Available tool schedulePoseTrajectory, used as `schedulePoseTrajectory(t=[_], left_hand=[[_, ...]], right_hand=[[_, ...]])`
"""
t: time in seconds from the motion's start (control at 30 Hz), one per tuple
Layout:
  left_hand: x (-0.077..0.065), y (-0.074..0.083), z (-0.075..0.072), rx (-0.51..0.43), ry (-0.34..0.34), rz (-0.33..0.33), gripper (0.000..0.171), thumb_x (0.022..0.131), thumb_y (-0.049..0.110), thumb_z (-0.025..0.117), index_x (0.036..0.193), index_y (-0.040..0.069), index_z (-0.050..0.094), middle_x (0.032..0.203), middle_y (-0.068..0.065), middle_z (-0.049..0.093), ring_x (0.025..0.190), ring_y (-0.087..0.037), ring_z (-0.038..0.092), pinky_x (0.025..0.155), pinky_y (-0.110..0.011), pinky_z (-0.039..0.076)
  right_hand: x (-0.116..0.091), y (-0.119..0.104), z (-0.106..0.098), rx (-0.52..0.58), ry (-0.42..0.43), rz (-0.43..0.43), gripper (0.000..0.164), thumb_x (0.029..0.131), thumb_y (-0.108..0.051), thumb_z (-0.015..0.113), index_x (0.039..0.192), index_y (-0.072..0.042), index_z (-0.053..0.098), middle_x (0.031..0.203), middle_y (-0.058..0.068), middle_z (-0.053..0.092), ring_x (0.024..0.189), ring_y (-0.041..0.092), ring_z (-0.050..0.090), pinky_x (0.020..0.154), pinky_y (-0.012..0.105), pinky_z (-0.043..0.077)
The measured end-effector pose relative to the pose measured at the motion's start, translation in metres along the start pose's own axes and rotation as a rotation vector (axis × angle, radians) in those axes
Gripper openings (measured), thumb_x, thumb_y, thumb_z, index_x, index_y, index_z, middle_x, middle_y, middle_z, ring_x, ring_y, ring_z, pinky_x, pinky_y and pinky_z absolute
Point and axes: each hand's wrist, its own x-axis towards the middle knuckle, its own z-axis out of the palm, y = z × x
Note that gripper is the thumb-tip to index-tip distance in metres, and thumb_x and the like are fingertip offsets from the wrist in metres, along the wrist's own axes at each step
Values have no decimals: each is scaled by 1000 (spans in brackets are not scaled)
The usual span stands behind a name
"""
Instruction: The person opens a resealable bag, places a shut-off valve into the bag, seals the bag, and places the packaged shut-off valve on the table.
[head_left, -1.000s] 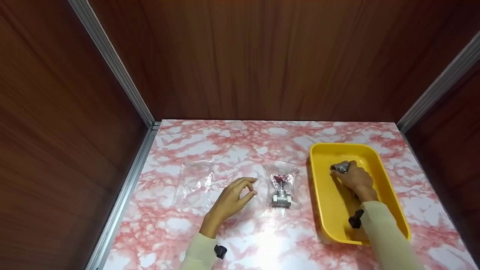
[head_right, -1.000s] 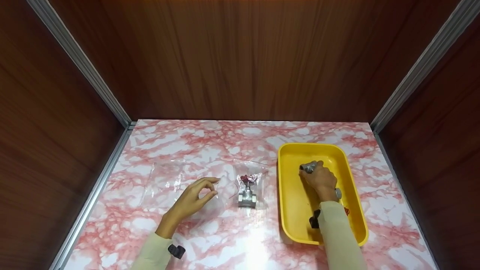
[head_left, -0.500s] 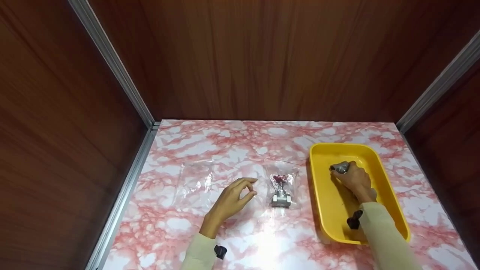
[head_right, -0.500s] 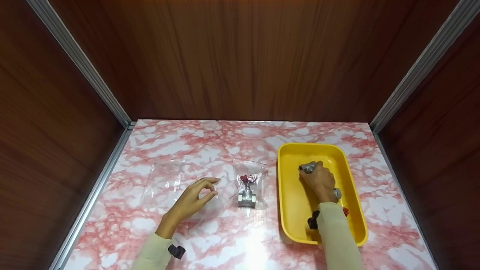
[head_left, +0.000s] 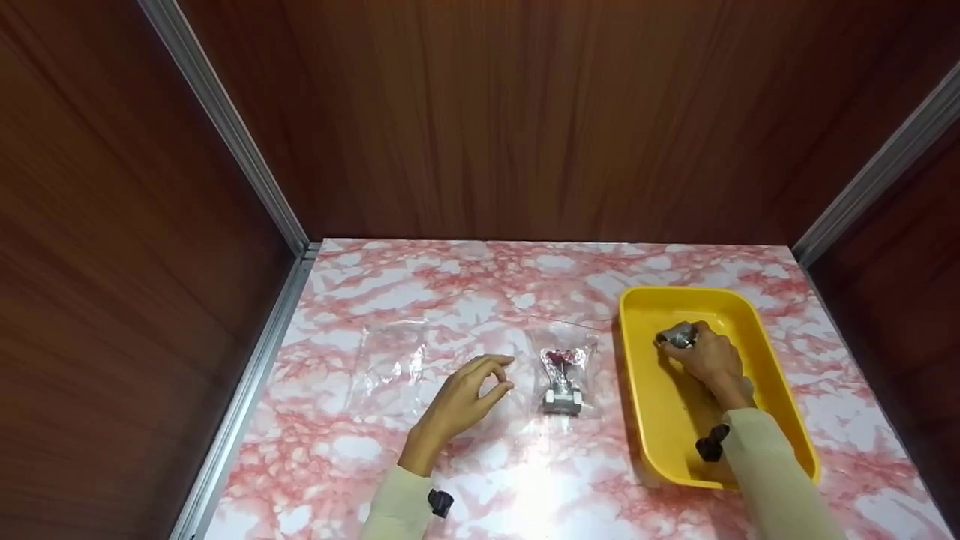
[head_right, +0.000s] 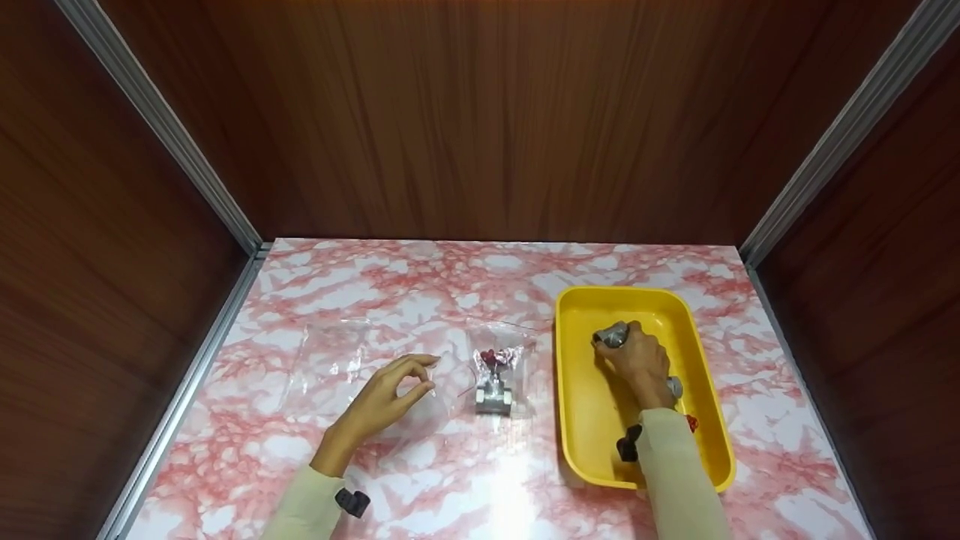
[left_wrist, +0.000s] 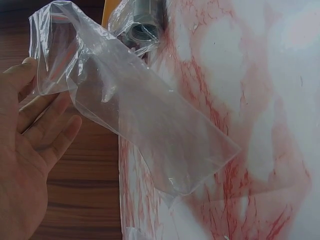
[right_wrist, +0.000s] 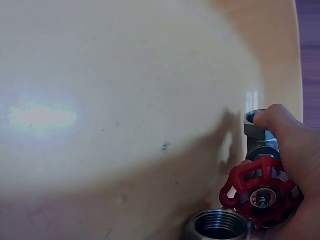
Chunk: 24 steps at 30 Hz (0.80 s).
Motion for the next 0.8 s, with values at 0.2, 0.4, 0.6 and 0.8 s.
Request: schedulePoseTrajectory(t=[0.2, 0.4, 0.6, 0.8], left_hand=[[-1, 0, 0, -9, -8, -8, 17, 108, 30, 65, 101, 15, 63, 142, -3, 69, 134, -21, 65, 107, -40, 57], [-1, 0, 0, -10, -13, -13, 17, 108, 30, 65, 101, 15, 63, 142, -3, 69, 134, -21, 65, 107, -40, 57], [0, 0, 0, -3, -11, -14, 17, 108, 30, 66, 101, 14, 64, 143, -2, 69, 133, -21, 66, 107, -40, 57], [0, 0, 1, 9, 8, 18, 17, 107, 28, 67, 100, 14, 64, 140, -4, 70, 132, -24, 67, 106, -41, 58]], right_hand=[[-5, -6, -5, 6, 50, -24, 87, 92, -59, 77, 145, 5, 50, 126, 43, 63, 105, 55, 66, 87, 65, 55], [-10, -10, -8, 7, 53, -35, 89, 91, -60, 77, 145, 5, 50, 128, 43, 62, 108, 55, 65, 89, 66, 54], [-15, -15, -11, 13, 53, -51, 88, 92, -59, 76, 146, 5, 49, 130, 42, 62, 111, 55, 64, 93, 67, 52], [-22, -21, -15, 23, 71, -75, 86, 91, -57, 77, 146, 4, 51, 129, 41, 63, 110, 54, 65, 93, 67, 53]])
